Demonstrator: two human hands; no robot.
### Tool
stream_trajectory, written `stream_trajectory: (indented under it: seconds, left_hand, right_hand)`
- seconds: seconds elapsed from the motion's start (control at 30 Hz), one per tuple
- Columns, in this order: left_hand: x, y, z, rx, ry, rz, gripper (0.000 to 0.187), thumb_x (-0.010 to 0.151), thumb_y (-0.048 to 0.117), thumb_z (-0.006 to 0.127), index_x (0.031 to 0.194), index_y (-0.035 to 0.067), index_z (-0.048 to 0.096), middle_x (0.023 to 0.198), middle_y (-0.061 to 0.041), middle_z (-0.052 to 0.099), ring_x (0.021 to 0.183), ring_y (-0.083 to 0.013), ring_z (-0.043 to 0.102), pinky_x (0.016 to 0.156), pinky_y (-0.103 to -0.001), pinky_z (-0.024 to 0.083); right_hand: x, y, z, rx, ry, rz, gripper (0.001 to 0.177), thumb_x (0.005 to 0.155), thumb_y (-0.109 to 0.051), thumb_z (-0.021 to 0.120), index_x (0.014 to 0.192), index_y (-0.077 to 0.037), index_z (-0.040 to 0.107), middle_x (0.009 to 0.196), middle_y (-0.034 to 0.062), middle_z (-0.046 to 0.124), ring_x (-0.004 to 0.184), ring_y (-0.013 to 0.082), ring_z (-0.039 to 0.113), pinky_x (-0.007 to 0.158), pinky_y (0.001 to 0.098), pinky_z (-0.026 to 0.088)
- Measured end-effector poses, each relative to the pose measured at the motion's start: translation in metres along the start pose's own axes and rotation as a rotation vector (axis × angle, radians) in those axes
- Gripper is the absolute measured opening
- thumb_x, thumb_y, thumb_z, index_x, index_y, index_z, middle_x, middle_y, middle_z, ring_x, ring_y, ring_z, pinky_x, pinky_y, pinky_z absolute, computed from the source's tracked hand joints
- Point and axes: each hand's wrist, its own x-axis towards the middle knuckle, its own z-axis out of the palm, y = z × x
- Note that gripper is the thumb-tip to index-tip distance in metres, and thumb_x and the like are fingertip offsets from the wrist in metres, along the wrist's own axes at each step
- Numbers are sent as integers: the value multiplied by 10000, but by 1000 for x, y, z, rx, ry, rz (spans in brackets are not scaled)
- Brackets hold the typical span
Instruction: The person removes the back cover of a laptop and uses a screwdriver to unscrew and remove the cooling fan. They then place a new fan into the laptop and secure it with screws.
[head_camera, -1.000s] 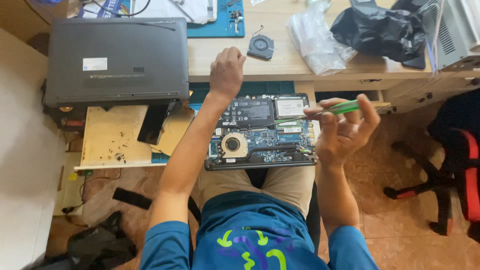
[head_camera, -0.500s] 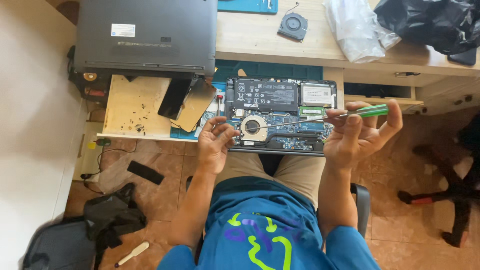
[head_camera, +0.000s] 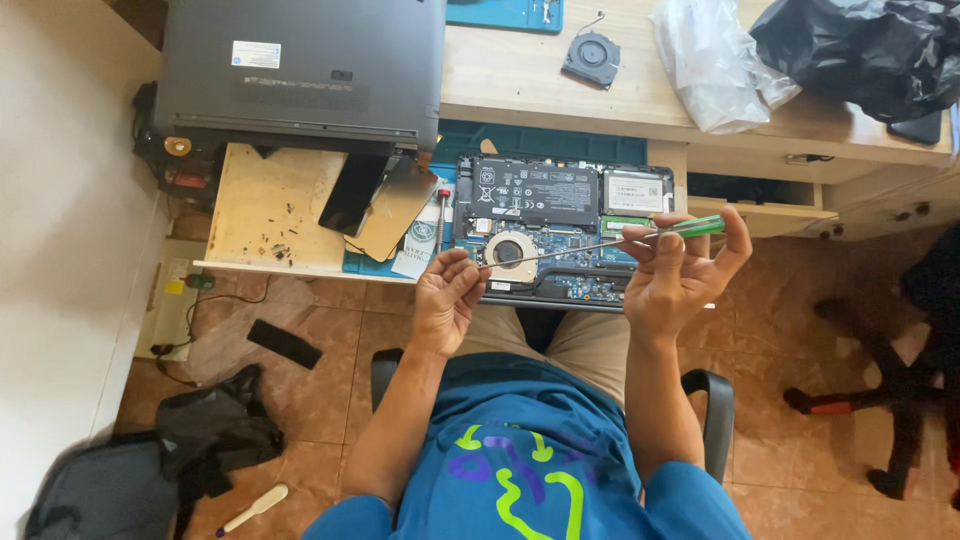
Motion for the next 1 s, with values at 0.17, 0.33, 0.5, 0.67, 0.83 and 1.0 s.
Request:
stream_trajectory:
  seconds: [0.17,0.33,0.5,0.67,0.83,1.0]
  left_hand:
    - [-1,1,5,72,7,41,280,776,-101,618,1019,-7,517,867,-159,669,770,-319,670,620,-324,604]
    - [-3,2,9,184,33,84,276,762,-84,647,996,-3,526,837,-161,670,744,-307,677,614,-327,599]
    - [-8,8,23,245,34,106,279,755,-68,664,982,9,520,816,-152,666,722,-289,684,591,-302,599]
    - [-3,4,19,306,-5,126,285,744,-59,681,977,18,537,802,-151,663,740,-293,685,591,-283,597]
    - [-3,8,20,207,-84,81,230,803,50,657,995,16,536,834,-170,654,779,-314,678,584,-288,595]
    - [1,11,11,120,-148,-10,349,915,341,461,1043,25,538,874,-159,667,838,-307,673,629,-335,588]
  right_hand:
    - [0,0,-4,-6,-6,17,482,949,-28,466,1333,-169,211,948,215,493,741,393,647,709,517,600]
    - [1,-3,-9,-70,9,15,605,922,-74,554,1386,-182,181,929,175,528,717,321,661,705,474,615]
    - [6,-13,-5,-90,-120,142,566,947,-74,478,1402,-158,152,926,195,562,714,349,662,667,431,613]
    - [13,-15,-5,-149,-121,133,556,956,-43,471,1400,-157,157,924,192,575,710,336,663,674,431,617]
    - [15,-13,-6,-140,-111,144,573,949,-42,496,1400,-157,161,918,204,578,701,342,662,669,441,619]
    - [13,-15,-3,-119,-92,179,580,936,-48,507,1395,-155,170,914,207,581,694,348,661,659,446,622]
